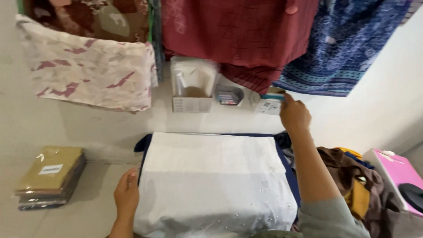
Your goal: The person unfolds a white garment on a blue mat and uses a lint roller to clean its surface. They repeatedly roll the lint roller over the fabric, flip the garment to clean different sections, and smooth the fabric with their hands.
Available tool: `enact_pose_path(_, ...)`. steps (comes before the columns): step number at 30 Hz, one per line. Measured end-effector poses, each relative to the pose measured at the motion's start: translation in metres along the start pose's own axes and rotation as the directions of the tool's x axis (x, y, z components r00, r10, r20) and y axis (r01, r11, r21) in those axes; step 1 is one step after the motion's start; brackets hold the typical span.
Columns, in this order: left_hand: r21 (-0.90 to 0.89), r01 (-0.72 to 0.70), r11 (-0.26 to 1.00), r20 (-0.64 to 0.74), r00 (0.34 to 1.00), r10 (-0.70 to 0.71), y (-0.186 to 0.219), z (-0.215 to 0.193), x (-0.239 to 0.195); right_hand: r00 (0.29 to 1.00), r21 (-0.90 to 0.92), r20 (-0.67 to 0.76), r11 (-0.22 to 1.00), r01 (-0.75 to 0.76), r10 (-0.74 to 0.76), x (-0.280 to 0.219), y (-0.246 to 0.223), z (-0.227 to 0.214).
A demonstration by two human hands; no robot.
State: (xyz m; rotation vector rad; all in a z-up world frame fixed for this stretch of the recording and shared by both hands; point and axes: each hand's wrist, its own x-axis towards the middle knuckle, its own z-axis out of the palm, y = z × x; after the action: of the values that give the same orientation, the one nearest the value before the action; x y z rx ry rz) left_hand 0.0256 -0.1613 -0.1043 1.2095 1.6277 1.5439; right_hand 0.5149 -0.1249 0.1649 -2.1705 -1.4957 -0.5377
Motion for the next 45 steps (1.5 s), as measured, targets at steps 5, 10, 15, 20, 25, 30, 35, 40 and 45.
enact_pose_path(5,-0.060,0.114,0.992,0.010,0.994,-0.113,0.026,-0.008,-0.004,0.944,0.301,-0.325,0.939,0.167,-0.064,-0.122,-0.034,-0.031)
enact_pose_path(10,-0.057,0.157,0.986,0.040,0.987,-0.155,0.028,-0.005,-0.005,0.892,0.587,0.344,0.809,0.040,-0.294,-0.282,-0.071,0.016)
enact_pose_path(15,-0.071,0.182,0.981,0.014,0.983,-0.181,0.022,-0.006,-0.001,0.816,0.395,0.367,0.869,0.297,-0.446,-0.327,-0.133,0.052)
enact_pose_path(20,-0.050,0.249,0.967,0.013,0.968,-0.249,0.039,-0.009,0.000,0.852,0.340,0.112,0.825,0.452,-0.512,-0.289,-0.216,0.115)
enact_pose_path(25,0.002,0.287,0.958,-0.009,0.958,-0.287,0.038,-0.010,0.000,0.824,0.362,0.233,0.833,0.419,-0.516,-0.230,-0.291,0.183)
enact_pose_path(30,0.066,0.222,0.973,-0.008,0.975,-0.222,0.064,-0.015,-0.012,0.818,0.405,0.296,0.840,0.360,-0.493,-0.243,-0.272,0.154)
enact_pose_path(35,0.142,-0.303,0.942,0.018,0.953,0.304,0.045,-0.001,-0.008,0.914,0.373,0.286,0.912,0.171,-0.288,-0.356,-0.156,0.116)
enact_pose_path(40,0.291,-0.523,0.801,0.320,0.842,0.434,0.016,0.032,-0.005,0.978,0.430,-0.106,0.878,0.210,-0.182,-0.452,-0.027,0.215)
enact_pose_path(45,0.520,-0.583,0.624,0.418,0.811,0.409,-0.020,0.058,-0.001,0.924,0.269,0.359,0.963,0.031,-0.130,-0.336,-0.111,0.091)
